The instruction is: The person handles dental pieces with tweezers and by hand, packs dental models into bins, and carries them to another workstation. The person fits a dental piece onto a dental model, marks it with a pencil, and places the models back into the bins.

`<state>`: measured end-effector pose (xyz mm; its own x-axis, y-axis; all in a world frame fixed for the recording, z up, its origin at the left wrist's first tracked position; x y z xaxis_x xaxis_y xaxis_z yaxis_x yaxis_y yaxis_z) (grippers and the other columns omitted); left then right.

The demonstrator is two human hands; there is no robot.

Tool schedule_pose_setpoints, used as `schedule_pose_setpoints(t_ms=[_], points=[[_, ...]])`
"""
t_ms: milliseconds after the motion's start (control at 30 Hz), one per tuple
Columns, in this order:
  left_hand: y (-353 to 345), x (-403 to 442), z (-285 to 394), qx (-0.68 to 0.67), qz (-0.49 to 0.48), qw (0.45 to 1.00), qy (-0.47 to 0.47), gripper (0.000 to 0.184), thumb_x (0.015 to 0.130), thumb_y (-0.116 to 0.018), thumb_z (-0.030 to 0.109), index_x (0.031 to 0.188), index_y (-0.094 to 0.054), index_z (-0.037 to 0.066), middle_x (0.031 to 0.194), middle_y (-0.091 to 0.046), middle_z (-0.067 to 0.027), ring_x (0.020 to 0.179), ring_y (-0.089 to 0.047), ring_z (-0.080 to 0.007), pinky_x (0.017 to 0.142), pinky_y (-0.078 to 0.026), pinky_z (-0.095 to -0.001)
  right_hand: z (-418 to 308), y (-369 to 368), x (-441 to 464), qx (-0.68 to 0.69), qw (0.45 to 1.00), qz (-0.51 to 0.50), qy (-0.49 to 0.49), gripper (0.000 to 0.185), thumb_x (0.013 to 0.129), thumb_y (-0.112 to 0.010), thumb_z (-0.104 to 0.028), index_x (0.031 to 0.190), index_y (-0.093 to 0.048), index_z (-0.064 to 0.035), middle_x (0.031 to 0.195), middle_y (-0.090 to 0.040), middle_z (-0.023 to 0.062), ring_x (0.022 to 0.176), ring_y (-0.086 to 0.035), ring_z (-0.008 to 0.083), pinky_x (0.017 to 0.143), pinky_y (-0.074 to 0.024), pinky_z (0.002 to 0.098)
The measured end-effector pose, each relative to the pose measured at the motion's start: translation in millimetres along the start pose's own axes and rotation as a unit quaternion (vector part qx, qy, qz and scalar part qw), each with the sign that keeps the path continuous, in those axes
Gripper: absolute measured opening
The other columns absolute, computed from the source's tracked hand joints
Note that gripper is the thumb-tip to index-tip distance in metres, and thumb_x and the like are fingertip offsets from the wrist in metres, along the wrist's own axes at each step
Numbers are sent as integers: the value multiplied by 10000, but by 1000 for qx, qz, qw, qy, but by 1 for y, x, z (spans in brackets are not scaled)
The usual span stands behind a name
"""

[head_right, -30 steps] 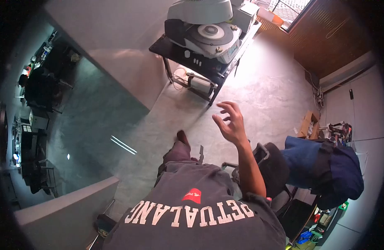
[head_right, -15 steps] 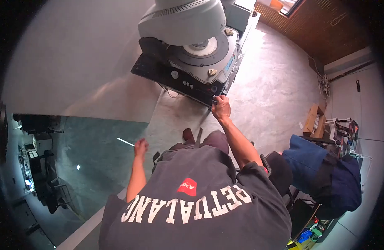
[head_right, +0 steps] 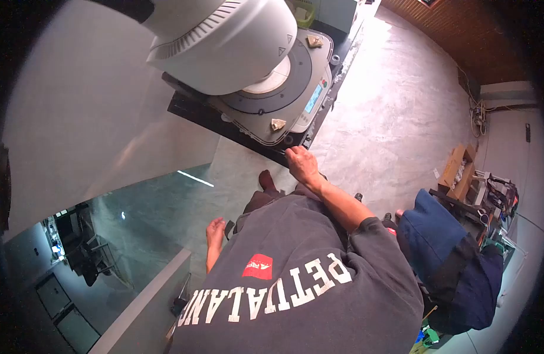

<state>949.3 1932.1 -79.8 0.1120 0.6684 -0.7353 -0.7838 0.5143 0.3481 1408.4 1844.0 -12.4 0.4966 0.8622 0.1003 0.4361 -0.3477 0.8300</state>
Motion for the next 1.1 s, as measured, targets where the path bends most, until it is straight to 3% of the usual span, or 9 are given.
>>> schedule_pose_setpoints(t_ms=[167, 200, 333, 467, 600, 700, 733, 967, 1100], points=[[-47, -26, 27, 65, -3, 996, -62, 395, 944, -689, 225, 1275, -666, 12, 1124, -732, -146, 998, -709, -213, 849, -559, -350, -3, 47, -3, 230, 964, -123, -44, 304, 849, -690, -56, 1153, -689, -49, 893, -658, 140, 913, -658, 355, 749, -551, 449], [-54, -26, 27, 66, 4, 996, -56, 395, 945, -689, 225, 1277, -666, 13, 1122, -733, -150, 995, -710, -219, 860, -560, -355, 0, 50, -6, 264, 939, -210, -67, 356, 863, -681, -36, 1219, -686, -40, 907, -665, 131, 898, -670, 330, 780, -546, 420], [-86, -33, 51, 63, 13, 997, -44, 391, 952, -685, 218, 1293, -662, 27, 1140, -732, -154, 1007, -711, -227, 871, -564, -362, -3, 92, -2, 347, 896, -276, -2, 252, 911, -633, -34, 1158, -675, -5, 911, -658, 100, 837, -654, 242, 815, -523, 371], [-116, -42, 84, 68, -9, 996, -60, 388, 975, -671, 184, 1320, -626, 14, 1188, -699, -127, 1040, -687, -191, 896, -535, -316, 10, 103, -2, 509, 775, -353, -127, 158, 945, -584, -77, 1068, -596, 21, 881, -635, 73, 839, -599, 157, 776, -500, 357], [-131, -60, 123, 77, 5, 993, -88, 385, 971, -671, 163, 1320, -627, 7, 1213, -699, -139, 1072, -689, -204, 940, -533, -332, 26, 109, 7, 477, 813, -305, -135, 200, 1045, -536, -215, 1053, -601, -26, 821, -568, -10, 757, -512, 72, 672, -422, 237], [-138, -71, 144, 75, 14, 991, -106, 384, 967, -672, 159, 1315, -630, 3, 1225, -699, -142, 1074, -690, -210, 942, -535, -337, 28, 114, 16, 451, 830, -292, -151, 291, 1078, -534, -293, 1056, -628, -19, 766, -536, -33, 695, -486, 60, 626, -408, 228], [-139, -73, 151, 77, 16, 991, -112, 382, 966, -672, 158, 1312, -631, 1, 1228, -700, -142, 1072, -691, -211, 938, -536, -338, 29, 119, 21, 428, 845, -278, -162, 386, 1049, -558, -352, 1040, -664, 19, 772, -629, 50, 728, -579, 141, 669, -485, 334], [-142, -79, 177, 87, 30, 987, -135, 356, 959, -674, 140, 1291, -646, 15, 1180, -716, -155, 1051, -707, -234, 881, -576, -353, 26, 119, 30, 430, 857, -204, -198, 290, 1005, -656, -245, 1063, -695, 37, 757, -696, 89, 685, -675, 154, 644, -533, 336], [-138, -78, 185, 91, 32, 987, -132, 366, 969, -667, 150, 1307, -635, 11, 1201, -712, -150, 1059, -696, -217, 898, -559, -344, 18, 135, 37, 364, 907, -144, -156, 259, 983, -683, -213, 1046, -707, 37, 780, -727, 137, 686, -704, 197, 655, -546, 348]])
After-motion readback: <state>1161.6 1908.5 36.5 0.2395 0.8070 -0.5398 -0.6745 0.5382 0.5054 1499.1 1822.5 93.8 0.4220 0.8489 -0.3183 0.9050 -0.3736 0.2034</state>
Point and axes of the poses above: each hand's wrist, its own x-axis towards the middle knuckle, its own y-axis out of the back of the hand, z = x × y, the point moved 7 cm from there along x, towards the middle knuckle
